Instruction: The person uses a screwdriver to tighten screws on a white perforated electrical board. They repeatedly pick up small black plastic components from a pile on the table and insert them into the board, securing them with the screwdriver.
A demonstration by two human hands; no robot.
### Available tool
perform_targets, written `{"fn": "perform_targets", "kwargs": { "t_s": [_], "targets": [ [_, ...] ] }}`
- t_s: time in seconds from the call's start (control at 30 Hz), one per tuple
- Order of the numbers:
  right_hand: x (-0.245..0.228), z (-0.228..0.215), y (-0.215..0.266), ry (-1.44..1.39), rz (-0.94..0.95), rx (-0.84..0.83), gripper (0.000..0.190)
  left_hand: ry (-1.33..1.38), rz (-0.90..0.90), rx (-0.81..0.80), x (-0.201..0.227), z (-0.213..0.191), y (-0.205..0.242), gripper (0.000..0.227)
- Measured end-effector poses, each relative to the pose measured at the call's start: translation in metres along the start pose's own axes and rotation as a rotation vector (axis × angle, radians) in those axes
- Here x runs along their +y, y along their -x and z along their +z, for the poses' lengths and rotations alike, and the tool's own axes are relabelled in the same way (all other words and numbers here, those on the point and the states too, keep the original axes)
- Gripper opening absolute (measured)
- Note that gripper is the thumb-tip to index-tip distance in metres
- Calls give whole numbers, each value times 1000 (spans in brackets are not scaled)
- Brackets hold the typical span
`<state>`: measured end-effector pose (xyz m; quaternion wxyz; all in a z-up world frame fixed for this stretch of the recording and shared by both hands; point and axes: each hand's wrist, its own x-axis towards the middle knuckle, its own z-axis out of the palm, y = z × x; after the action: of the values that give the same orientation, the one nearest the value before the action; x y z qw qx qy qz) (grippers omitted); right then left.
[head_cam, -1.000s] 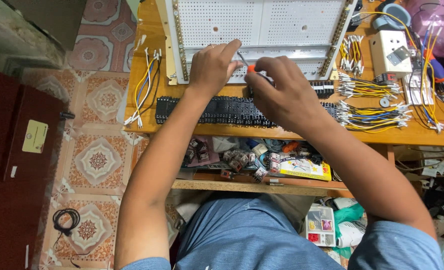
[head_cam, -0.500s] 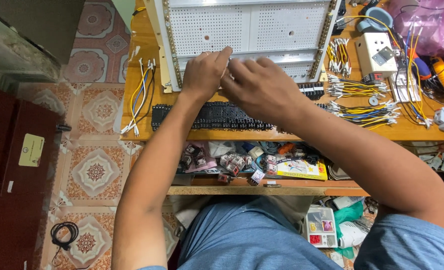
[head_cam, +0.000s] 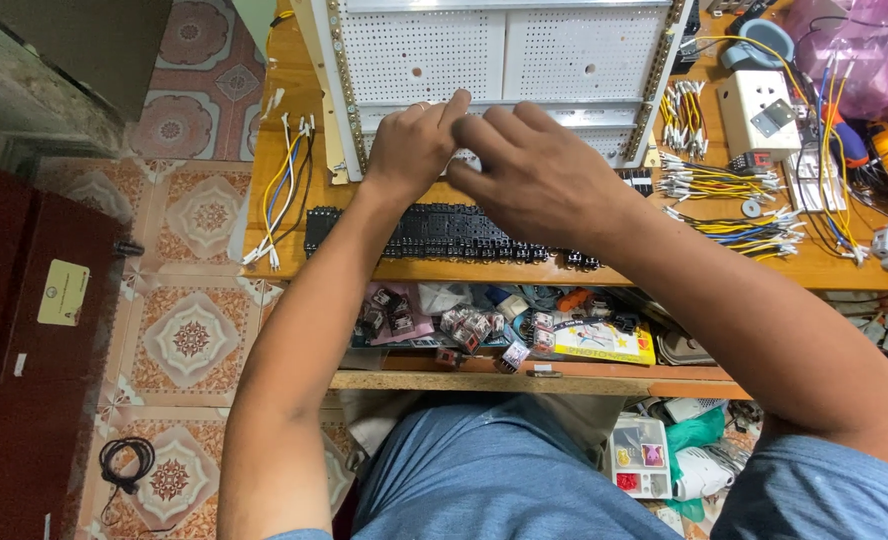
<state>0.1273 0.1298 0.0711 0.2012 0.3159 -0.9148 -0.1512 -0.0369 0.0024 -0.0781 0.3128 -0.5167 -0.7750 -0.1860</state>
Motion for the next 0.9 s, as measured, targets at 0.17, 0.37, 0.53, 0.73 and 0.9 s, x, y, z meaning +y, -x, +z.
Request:
{"fn": "perform_targets", "kwargs": {
  "t_s": [0.17,0.37,0.53,0.73,0.9],
  "targets": [
    [-1,1,3,8,70,-65,35,-61,35,-4,-2,2,1,30],
    [0,9,4,57,85,-112,32,-69,71,32,-3,3,0,36],
    [-3,2,2,114,22,-48,32,-58,50,10,0,-5,0,19],
    [2,1,4,2,22,21,34,-80,35,47,2,-7,-1,17],
    [-2,9,6,69,105,-50,36,-80,75,16,-1,-6,0,30]
  ]
}}
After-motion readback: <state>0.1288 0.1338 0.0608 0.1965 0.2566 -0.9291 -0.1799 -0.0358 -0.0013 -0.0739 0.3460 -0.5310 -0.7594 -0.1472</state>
